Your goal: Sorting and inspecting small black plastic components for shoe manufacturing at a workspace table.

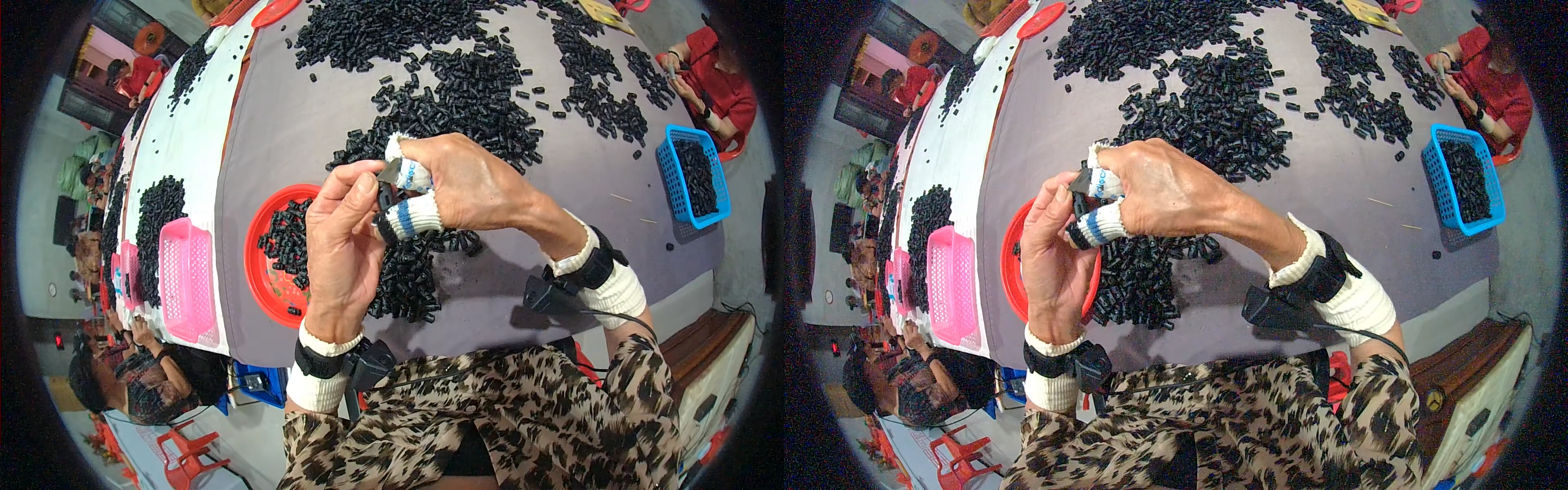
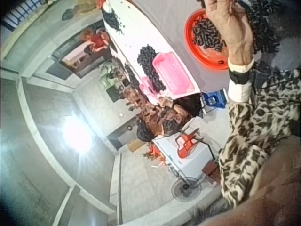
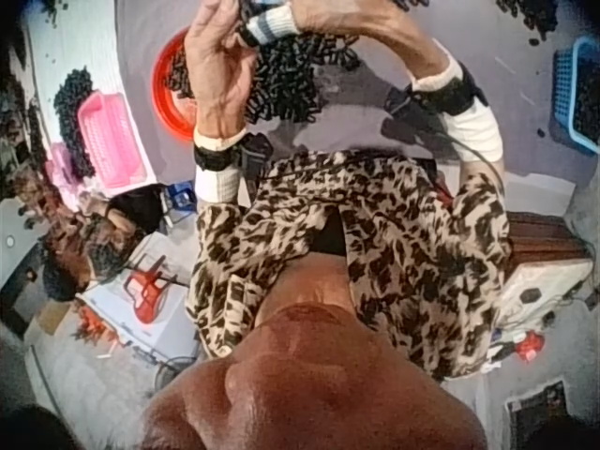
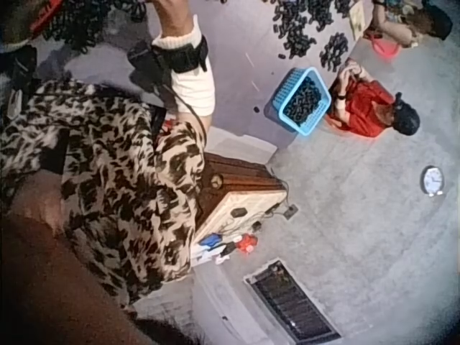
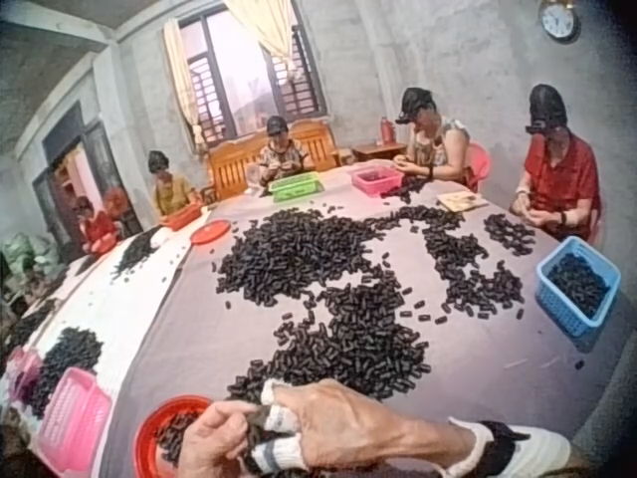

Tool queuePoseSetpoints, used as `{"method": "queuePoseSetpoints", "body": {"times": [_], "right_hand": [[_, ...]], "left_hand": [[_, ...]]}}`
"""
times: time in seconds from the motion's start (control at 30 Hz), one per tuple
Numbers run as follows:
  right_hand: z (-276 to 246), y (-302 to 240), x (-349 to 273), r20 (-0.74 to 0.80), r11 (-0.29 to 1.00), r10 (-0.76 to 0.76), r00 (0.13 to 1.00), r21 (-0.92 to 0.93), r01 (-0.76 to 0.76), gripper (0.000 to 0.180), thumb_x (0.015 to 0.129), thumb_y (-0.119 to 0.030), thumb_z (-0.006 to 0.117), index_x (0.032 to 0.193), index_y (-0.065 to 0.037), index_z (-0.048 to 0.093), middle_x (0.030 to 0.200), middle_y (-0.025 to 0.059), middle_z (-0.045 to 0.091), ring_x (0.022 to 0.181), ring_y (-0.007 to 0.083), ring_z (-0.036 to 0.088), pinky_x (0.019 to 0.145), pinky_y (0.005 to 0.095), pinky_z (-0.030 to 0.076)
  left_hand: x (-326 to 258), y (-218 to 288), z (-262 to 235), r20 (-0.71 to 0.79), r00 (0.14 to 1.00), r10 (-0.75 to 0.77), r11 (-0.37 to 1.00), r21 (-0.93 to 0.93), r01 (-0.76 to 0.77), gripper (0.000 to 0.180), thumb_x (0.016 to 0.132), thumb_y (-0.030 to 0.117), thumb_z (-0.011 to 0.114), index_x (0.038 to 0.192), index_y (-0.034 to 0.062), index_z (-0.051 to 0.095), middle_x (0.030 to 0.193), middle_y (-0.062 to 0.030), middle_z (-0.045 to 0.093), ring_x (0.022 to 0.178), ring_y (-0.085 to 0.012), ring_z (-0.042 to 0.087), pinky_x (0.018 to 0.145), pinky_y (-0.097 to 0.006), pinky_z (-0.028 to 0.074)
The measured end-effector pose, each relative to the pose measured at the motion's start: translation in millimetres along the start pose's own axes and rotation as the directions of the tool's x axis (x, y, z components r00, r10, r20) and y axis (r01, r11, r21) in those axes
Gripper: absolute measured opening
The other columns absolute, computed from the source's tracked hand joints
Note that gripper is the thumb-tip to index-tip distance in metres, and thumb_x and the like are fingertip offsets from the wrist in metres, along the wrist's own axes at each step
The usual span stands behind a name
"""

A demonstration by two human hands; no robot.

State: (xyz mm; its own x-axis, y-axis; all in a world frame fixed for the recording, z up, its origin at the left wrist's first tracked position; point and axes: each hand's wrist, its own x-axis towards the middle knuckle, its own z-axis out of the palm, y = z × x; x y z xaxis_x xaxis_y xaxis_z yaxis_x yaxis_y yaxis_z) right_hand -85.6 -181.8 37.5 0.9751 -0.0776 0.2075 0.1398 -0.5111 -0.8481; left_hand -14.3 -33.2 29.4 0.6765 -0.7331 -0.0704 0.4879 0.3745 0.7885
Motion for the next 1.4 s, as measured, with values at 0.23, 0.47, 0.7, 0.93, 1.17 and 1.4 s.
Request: {"method": "queuePoseSetpoints", "body": {"times": [0.23, 0.47, 0.7, 0.93, 1.17, 1.4], "right_hand": [[0.1, -0.8, 1.1, 0.028, 1.0, 0.005, 1.0, -0.007, -0.004, 0.036, 0.066, -0.027, 0.073, 0.079, 0.0, 0.053, 0.064, 0.0069, 0.052, 0.057, 0.0161, 0.052, 0.053, 0.031, 0.042], [3.6, -0.5, 0.1, 0.018, 0.998, -0.066, 0.998, -0.008, 0.067, 0.035, 0.07, -0.026, 0.071, 0.081, 0.002, 0.053, 0.065, 0.01, 0.055, 0.056, 0.0205, 0.052, 0.054, 0.0327, 0.042], [2.0, -4.9, -1.0, -0.013, 0.999, -0.009, 1.0, 0.03, 0.009, 0.035, 0.069, -0.027, 0.074, 0.083, -0.001, 0.055, 0.066, 0.007, 0.055, 0.058, 0.0146, 0.052, 0.054, 0.0297, 0.042], [0.9, -7.8, -0.3, -0.039, 0.997, 0.022, 0.999, 0.079, -0.019, 0.04, 0.067, -0.035, 0.069, 0.078, 0.002, 0.058, 0.068, 0.0167, 0.058, 0.063, 0.0301, 0.059, 0.059, 0.0367, 0.044], [2.2, 0.0, -0.5, -0.013, 1.0, 0.003, 1.0, 0.004, -0.003, 0.039, 0.067, -0.031, 0.074, 0.08, 0.0, 0.054, 0.067, 0.0094, 0.056, 0.059, 0.0193, 0.054, 0.055, 0.0324, 0.043], [0.9, 0.0, -0.6, 0.0, 0.998, -0.033, 0.999, -0.057, 0.033, 0.04, 0.068, -0.031, 0.073, 0.078, 0.002, 0.052, 0.067, 0.0129, 0.055, 0.058, 0.0287, 0.054, 0.055, 0.0365, 0.042]], "left_hand": [[0.1, -0.7, -2.2, 0.04, 0.999, 0.024, 0.999, 0.028, -0.025, 0.016, 0.087, 0.01, 0.054, 0.099, -0.0003, 0.055, 0.09, -0.0053, 0.061, 0.08, -0.0107, 0.059, 0.072, -0.025, 0.049], [-0.3, -0.8, -0.2, -0.008, 0.998, 0.06, 0.994, 0.094, -0.059, 0.015, 0.086, 0.009, 0.057, 0.097, -0.0006, 0.057, 0.086, -0.003, 0.06, 0.075, -0.0074, 0.056, 0.067, -0.022, 0.048], [-0.4, 1.9, -1.5, 0.05, 0.999, 0.012, 1.0, -0.006, -0.012, 0.019, 0.088, 0.012, 0.054, 0.102, -0.0009, 0.055, 0.087, -0.0041, 0.06, 0.078, -0.0091, 0.058, 0.072, -0.024, 0.049], [2.3, -3.6, -7.9, 0.112, 0.994, -0.016, 0.981, -0.191, 0.038, 0.023, 0.088, 0.013, 0.053, 0.106, -0.0015, 0.053, 0.092, -0.0074, 0.06, 0.084, -0.0131, 0.059, 0.078, -0.027, 0.05], [3.0, -4.6, -8.5, 0.144, 0.989, -0.031, 0.979, -0.194, 0.059, 0.022, 0.088, 0.011, 0.054, 0.106, -0.0014, 0.053, 0.094, -0.0083, 0.06, 0.086, -0.0138, 0.059, 0.079, -0.029, 0.049], [5.8, -7.9, -17.3, 0.232, 0.972, -0.05, 0.964, -0.243, 0.107, 0.024, 0.089, 0.012, 0.05, 0.11, -0.0008, 0.051, 0.101, -0.0091, 0.059, 0.092, -0.019, 0.057, 0.087, -0.034, 0.046]]}}
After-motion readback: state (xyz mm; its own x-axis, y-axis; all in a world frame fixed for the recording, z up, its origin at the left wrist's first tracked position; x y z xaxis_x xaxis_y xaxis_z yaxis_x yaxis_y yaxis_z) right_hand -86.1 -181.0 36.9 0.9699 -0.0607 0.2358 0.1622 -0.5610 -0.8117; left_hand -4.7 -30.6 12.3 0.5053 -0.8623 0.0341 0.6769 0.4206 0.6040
